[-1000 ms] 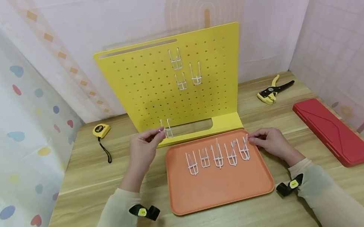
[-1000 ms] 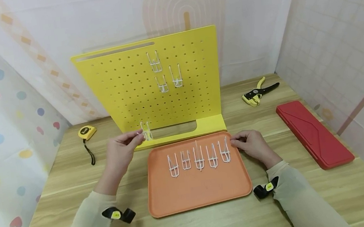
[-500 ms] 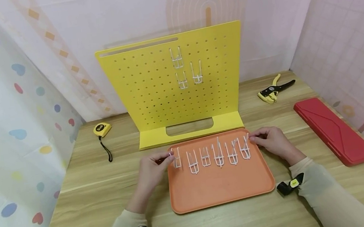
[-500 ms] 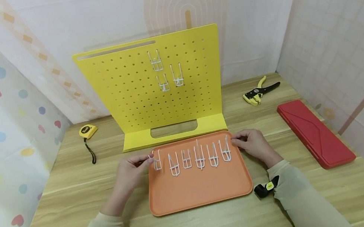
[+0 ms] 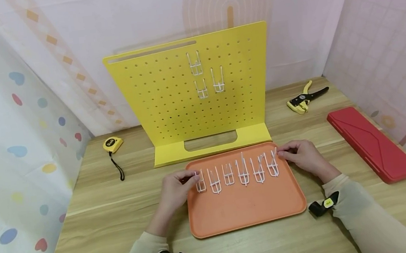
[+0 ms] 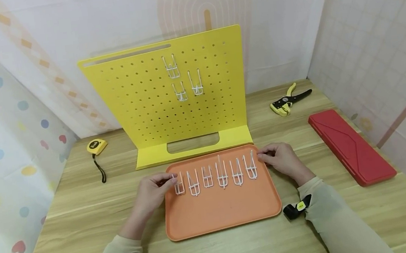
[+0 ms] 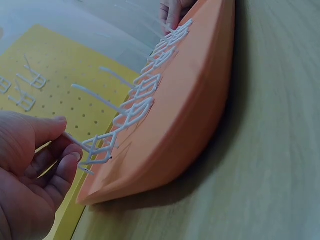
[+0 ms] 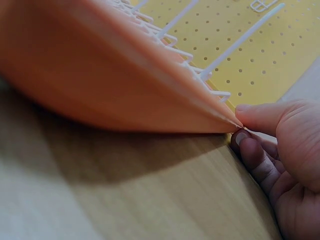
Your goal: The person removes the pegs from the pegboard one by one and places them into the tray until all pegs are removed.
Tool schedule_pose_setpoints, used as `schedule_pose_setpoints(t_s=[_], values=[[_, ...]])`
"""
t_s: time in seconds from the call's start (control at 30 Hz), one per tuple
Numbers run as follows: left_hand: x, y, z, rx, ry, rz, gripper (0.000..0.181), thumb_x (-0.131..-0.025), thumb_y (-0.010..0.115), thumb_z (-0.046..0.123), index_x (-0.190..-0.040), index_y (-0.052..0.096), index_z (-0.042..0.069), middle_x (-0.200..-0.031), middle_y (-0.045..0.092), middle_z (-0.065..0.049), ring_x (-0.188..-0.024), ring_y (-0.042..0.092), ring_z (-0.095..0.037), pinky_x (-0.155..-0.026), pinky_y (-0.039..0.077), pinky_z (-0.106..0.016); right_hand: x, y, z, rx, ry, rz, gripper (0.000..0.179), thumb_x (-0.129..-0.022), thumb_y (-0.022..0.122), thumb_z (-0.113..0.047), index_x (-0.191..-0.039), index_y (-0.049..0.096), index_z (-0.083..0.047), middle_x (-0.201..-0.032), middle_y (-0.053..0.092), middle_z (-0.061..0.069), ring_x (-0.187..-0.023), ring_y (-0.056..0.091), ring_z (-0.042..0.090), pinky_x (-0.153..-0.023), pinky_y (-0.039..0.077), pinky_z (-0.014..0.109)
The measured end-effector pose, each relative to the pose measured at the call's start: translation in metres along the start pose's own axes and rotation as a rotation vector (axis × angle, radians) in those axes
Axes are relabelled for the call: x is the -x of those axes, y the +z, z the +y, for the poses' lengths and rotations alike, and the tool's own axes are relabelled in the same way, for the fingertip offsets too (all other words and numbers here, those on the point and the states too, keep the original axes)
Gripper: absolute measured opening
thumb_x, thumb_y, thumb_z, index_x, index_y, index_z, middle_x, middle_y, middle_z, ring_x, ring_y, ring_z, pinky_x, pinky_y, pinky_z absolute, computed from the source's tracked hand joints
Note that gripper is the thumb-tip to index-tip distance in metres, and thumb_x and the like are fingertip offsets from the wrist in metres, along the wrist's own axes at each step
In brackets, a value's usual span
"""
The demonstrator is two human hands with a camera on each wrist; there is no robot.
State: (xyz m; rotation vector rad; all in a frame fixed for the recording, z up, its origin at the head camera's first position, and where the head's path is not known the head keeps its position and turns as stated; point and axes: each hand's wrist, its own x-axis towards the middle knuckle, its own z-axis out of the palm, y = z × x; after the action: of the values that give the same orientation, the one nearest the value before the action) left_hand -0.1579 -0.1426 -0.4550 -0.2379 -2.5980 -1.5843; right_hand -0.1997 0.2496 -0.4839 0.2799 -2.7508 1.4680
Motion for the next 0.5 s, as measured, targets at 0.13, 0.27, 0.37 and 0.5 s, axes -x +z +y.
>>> schedule_pose_setpoints(t_s=[0.13, 0.27, 0.37, 0.5], values=[[-0.0015, 0.0026, 0.0001, -0.003, 0.007, 0.007, 0.009, -0.086, 0.073, 0.009, -0.092, 0.076, 0.003, -0.089, 0.073, -0.008, -0.075, 0.062, -0.013, -0.061, 0.049, -0.020, 0.0002, 0.0000, -0.0004, -0.004, -0.008, -0.004, 0.022, -0.089, 0.071, -0.022, -0.103, 0.074, -0.006, -0.096, 0.071, 0.008, -0.084, 0.060, 0.015, -0.069, 0.049, 0.023], [-0.0024, 0.0043, -0.0009, -0.011, 0.009, 0.013, 0.008, -0.085, 0.073, 0.006, -0.092, 0.076, 0.002, -0.087, 0.073, -0.007, -0.073, 0.063, -0.013, -0.060, 0.050, -0.020, 0.0001, 0.0000, -0.0007, -0.009, -0.015, -0.006, 0.022, -0.089, 0.071, -0.022, -0.104, 0.074, -0.006, -0.097, 0.071, 0.008, -0.085, 0.060, 0.016, -0.070, 0.049, 0.023], [-0.0029, 0.0053, -0.0017, -0.018, 0.011, 0.012, 0.009, -0.085, 0.072, 0.006, -0.092, 0.076, 0.002, -0.087, 0.073, -0.007, -0.073, 0.063, -0.013, -0.059, 0.050, -0.021, -0.0001, -0.0003, -0.0001, -0.008, -0.018, -0.005, 0.022, -0.089, 0.071, -0.022, -0.104, 0.074, -0.006, -0.097, 0.072, 0.008, -0.085, 0.060, 0.016, -0.070, 0.048, 0.023], [-0.0037, 0.0066, -0.0020, -0.020, 0.003, 0.002, 0.009, -0.086, 0.073, 0.008, -0.093, 0.076, 0.003, -0.087, 0.073, -0.006, -0.074, 0.064, -0.014, -0.060, 0.051, -0.021, 0.0003, -0.0008, 0.0007, -0.002, -0.022, -0.004, 0.021, -0.089, 0.071, -0.022, -0.103, 0.074, -0.006, -0.096, 0.071, 0.008, -0.084, 0.060, 0.016, -0.069, 0.048, 0.023]])
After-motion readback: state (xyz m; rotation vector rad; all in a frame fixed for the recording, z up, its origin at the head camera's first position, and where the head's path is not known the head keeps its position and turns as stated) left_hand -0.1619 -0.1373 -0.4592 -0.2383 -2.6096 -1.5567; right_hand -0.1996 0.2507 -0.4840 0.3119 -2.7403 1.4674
